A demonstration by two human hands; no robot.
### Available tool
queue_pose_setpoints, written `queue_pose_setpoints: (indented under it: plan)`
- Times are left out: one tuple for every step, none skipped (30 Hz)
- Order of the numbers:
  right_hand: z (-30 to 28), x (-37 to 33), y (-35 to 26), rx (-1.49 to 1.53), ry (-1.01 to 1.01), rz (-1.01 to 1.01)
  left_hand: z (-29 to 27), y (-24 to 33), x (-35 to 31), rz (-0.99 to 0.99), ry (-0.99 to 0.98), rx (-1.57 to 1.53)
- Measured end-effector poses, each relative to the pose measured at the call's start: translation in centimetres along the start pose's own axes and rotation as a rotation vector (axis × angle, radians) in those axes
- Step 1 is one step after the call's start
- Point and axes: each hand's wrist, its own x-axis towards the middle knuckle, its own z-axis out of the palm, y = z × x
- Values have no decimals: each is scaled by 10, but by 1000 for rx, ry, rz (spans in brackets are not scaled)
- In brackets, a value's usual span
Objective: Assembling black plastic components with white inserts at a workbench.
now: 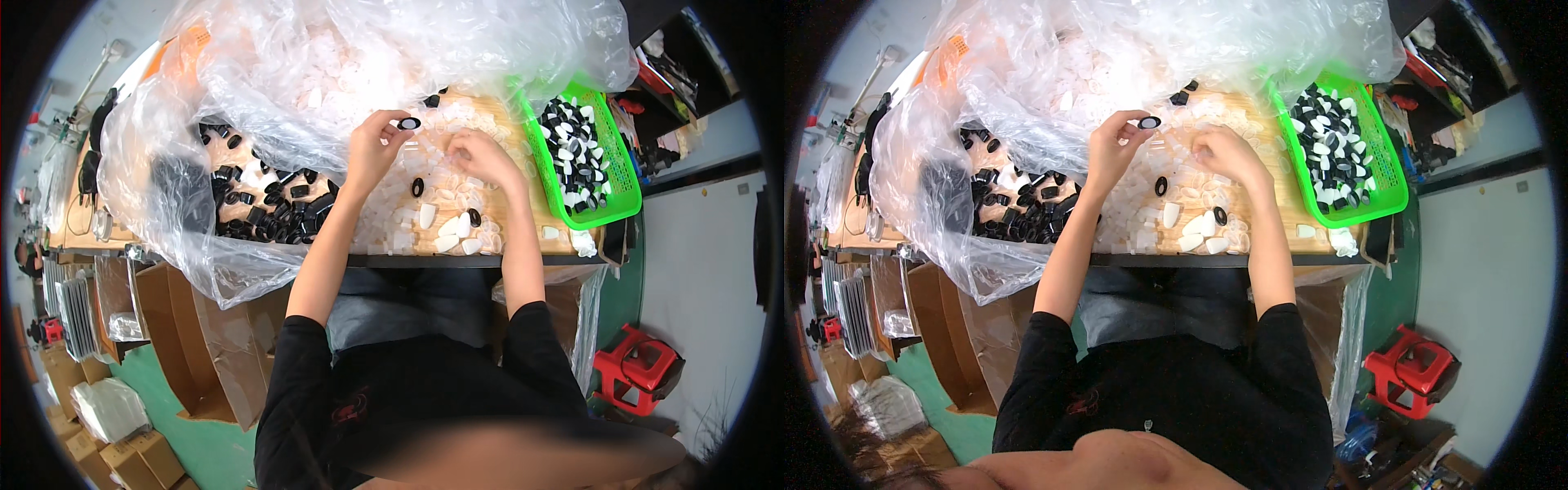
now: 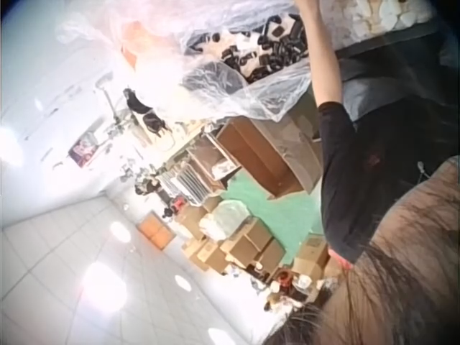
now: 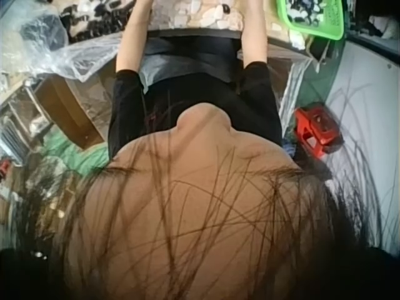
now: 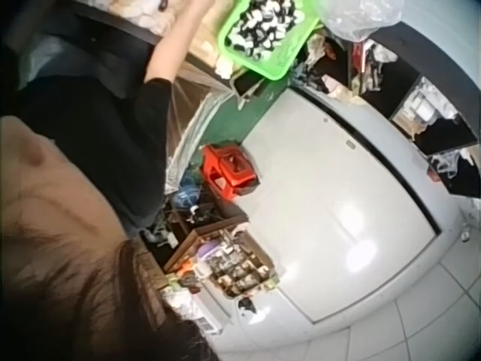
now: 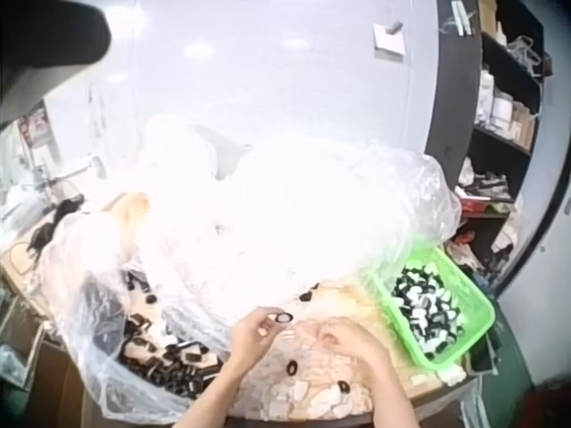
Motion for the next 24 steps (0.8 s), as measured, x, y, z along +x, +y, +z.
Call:
queue_pose_setpoints:
  plan:
    - [1, 2, -4, 2, -1, 1, 1, -3, -1, -23, -12, -73]
    - [1, 6, -13, -47, 84, 25, 0, -4, -1, -25, -12, -71]
    - [2, 11, -23, -96, 169, 50, -2, -4, -2, -60, -26, -104]
    - [2, 14, -30, -97, 170, 53, -1, -2, -1, -92, -43, -143]
    - [2, 18, -36, 41, 356, -9, 0, 1, -2, -92, -46, -145]
    - [3, 20, -41, 180, 541, -72, 1, 4, -2, -147, -83, -155]
    - [7, 22, -48, 182, 540, -77, 0, 8, -3, -202, -114, -160]
    - [10, 23, -54, 132, 549, -116, 1, 7, -3, -201, -110, -157]
    - [13, 24, -59, 83, 559, -154, 2, 4, -4, -201, -110, -257]
    - [18, 26, -61, 87, 577, -174, 4, 7, -3, -201, -116, -360]
    - [20, 26, -59, 86, 579, -172, 3, 9, -2, -200, -119, -361]
    - [22, 26, -56, 69, 599, -199, 1, 12, -2, -277, -145, -403]
    - [20, 29, -59, 54, 617, -231, -3, 15, -2, -355, -164, -442]
    - [19, 30, -63, 57, 616, -234, -3, 14, -2, -355, -161, -439]
    - [17, 29, -68, 305, 575, -66, -4, 12, -2, -334, -154, -473]
    - [14, 29, -72, 546, 527, 106, -3, 11, -2, -313, -151, -509]
    - [14, 29, -69, 546, 528, 106, -2, 8, -3, -312, -151, -508]
    - [16, 29, -61, 732, 439, 158, -1, 6, -4, -240, -134, -468]
    - [17, 28, -57, 915, 345, 210, 1, 6, -4, -169, -117, -429]
    - [20, 28, -55, 915, 344, 209, 4, 6, -4, -169, -116, -428]
    - [23, 27, -53, 831, 420, 200, 8, 7, -5, -168, -115, -466]
    - [25, 28, -55, 750, 492, 188, 10, 7, -6, -168, -110, -498]
    - [26, 29, -58, 755, 488, 184, 11, 7, -6, -169, -105, -493]
    - [27, 30, -61, 652, 522, 149, 13, 6, -5, -145, -64, -519]
